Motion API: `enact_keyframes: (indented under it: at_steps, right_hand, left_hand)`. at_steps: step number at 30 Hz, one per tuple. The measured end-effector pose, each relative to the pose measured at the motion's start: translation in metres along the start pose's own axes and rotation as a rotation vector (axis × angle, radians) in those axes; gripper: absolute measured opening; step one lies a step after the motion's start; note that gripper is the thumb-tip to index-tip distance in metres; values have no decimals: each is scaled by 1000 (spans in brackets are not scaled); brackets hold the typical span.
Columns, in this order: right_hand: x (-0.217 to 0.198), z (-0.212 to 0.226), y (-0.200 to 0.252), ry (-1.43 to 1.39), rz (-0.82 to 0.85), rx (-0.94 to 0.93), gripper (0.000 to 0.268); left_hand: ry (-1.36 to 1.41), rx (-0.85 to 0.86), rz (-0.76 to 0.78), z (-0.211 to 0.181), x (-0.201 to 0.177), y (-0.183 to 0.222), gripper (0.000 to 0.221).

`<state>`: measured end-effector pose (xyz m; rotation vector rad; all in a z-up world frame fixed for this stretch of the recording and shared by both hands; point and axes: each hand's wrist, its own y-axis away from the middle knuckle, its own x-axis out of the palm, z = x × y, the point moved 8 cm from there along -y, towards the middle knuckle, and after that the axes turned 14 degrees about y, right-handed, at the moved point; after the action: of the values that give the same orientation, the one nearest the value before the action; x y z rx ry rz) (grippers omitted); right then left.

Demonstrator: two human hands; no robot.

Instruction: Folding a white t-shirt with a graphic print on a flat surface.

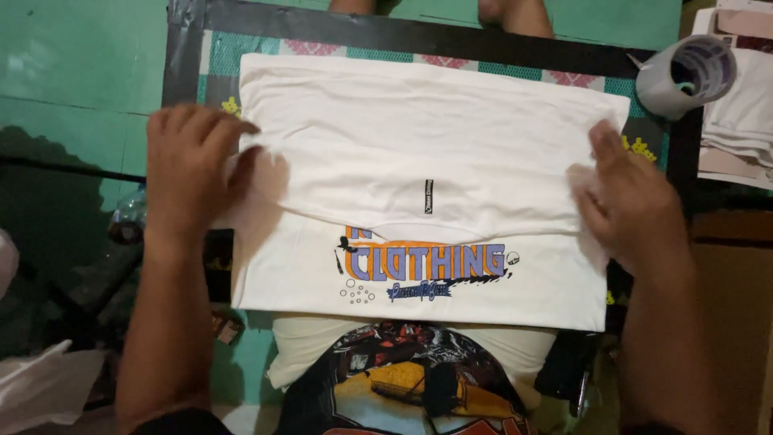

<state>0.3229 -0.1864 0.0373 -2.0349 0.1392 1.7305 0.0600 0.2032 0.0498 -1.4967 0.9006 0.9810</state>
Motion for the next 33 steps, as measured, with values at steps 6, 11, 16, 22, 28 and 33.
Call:
enact_keyframes:
  at_steps: [6,11,16,22,28,33]
  right_hand:
    - [29,40,22,-104,212,-151,91]
    - [3,70,18,-75,-131,-285,35]
    - [11,77,26,70,-115,-333,46]
    - [15,79,26,126,-130,-347,43]
    - [24,48,14,129,-266,-303,40]
    - [43,1,1,142,-395,-248,42]
  left_hand:
    - [331,277,135,-60,9,7,25]
    - [392,160,157,-54,31,20,13]
    - [342,185,150,-48,40,27,12]
    - [302,199,126,-50,40,26,10]
    - [231,124,-6,-48,27,10,5]
    - [178,89,-145,-32,18,-20,7]
